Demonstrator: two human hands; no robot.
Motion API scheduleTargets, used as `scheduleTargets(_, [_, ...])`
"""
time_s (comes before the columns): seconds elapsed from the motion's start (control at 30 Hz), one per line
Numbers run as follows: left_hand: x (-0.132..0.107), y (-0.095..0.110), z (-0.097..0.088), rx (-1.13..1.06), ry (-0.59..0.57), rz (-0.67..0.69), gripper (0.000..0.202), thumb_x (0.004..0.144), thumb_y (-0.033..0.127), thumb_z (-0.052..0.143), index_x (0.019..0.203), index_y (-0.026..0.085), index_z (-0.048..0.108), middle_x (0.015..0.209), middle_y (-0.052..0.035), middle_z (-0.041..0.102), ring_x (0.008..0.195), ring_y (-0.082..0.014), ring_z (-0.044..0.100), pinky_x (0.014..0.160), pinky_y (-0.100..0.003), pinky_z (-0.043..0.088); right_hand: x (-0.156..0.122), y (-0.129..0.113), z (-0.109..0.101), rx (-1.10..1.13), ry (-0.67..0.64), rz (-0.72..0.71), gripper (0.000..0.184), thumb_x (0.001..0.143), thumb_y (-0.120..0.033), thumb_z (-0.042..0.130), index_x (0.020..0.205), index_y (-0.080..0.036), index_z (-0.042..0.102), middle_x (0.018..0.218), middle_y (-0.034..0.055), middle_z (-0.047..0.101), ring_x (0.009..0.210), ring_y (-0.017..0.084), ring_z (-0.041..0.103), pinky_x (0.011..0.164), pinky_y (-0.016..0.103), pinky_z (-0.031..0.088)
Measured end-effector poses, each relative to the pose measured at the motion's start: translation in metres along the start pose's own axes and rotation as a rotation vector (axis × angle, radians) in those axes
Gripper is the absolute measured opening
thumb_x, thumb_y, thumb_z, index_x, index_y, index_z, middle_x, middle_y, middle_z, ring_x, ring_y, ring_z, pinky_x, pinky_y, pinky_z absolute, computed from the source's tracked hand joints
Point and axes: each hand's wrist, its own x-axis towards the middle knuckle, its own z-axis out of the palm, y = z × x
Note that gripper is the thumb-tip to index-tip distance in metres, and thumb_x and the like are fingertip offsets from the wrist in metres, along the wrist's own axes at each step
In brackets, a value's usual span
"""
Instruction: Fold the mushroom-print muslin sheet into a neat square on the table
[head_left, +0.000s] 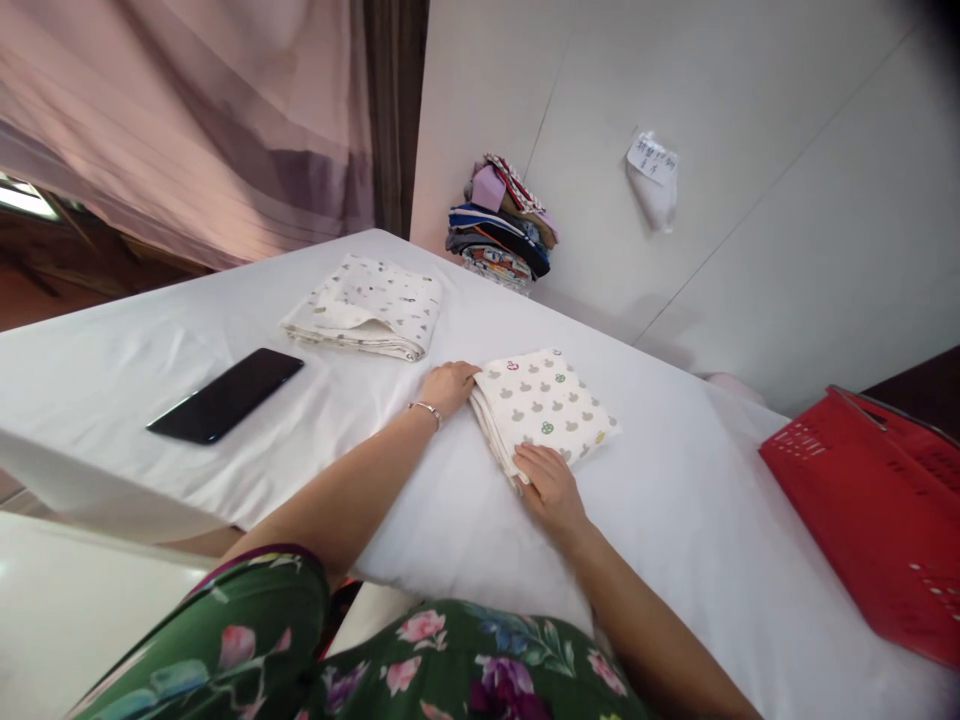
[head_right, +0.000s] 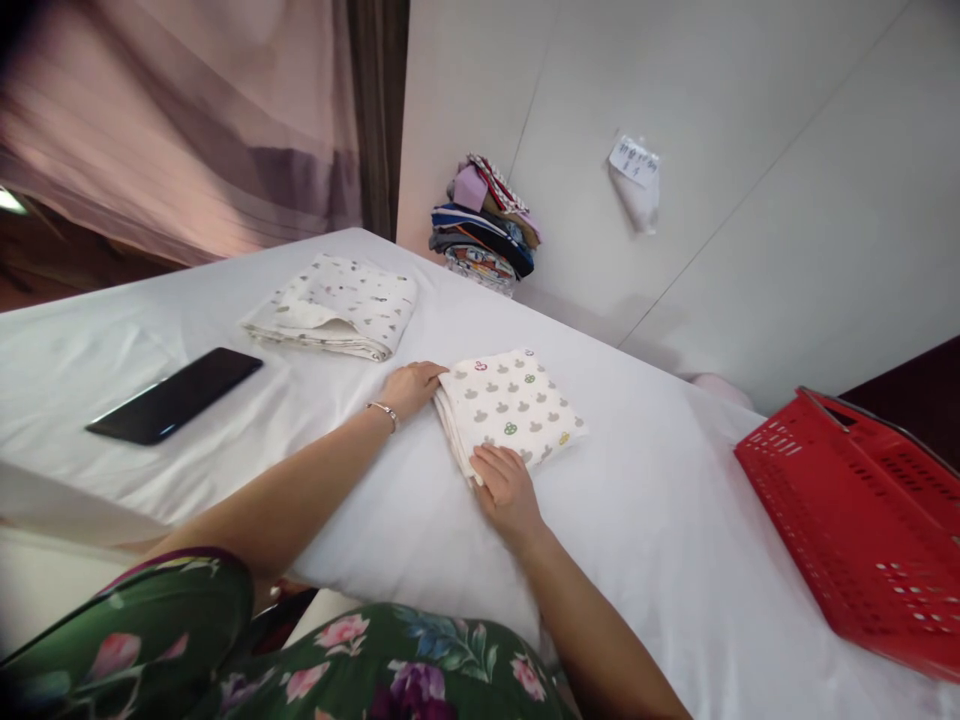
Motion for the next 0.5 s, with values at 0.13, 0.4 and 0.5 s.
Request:
scheduleTargets(0.13, [-0.001, -0.006, -0.007, -0.140, 0.082, -0.003, 0.040, 0.081, 0.024, 0.044, 0.119, 0.018, 0.056, 0.118, -0.0048, 0.061, 0.099, -0.0154, 0.058, 0.090, -0.026, 0.042, 0.001, -0.002, -0.002, 0.030, 0.002, -0.001, 0.036, 0.084, -0.016, 0.051, 0.120, -0.019, 0.055, 0.118, 0.0108, 0.061, 0.114, 0.023, 0.054, 0.095, 0.046, 0.044])
scheduleTargets(0.4, [-0.009, 0.017, -0.035, -0.041, 0.025, -0.086, 0.020, 0.073, 0.029, 0.051, 0.081, 0.022, 0.069, 0.083, -0.0024, 0.068, 0.076, -0.0172, 0.060, 0.069, -0.027, 0.043, -0.003, -0.006, 0.001, 0.224, 0.162, 0.213, 0.036, 0.086, -0.018, 0.051, 0.121, -0.023, 0.055, 0.115, 0.0087, 0.062, 0.110, 0.022, 0.056, 0.093, 0.043, 0.047])
scheduleTargets(0.5, [-0.013, 0.028, -0.033, -0.066, -0.130, -0.144, 0.024, 0.073, 0.040, 0.053, 0.075, 0.022, 0.070, 0.081, -0.0031, 0.069, 0.073, -0.0180, 0.060, 0.065, -0.027, 0.041, -0.003, -0.006, 0.002, 0.250, 0.146, 0.228, 0.036, 0.085, -0.020, 0.053, 0.121, -0.024, 0.055, 0.116, 0.0082, 0.062, 0.110, 0.022, 0.056, 0.095, 0.044, 0.046])
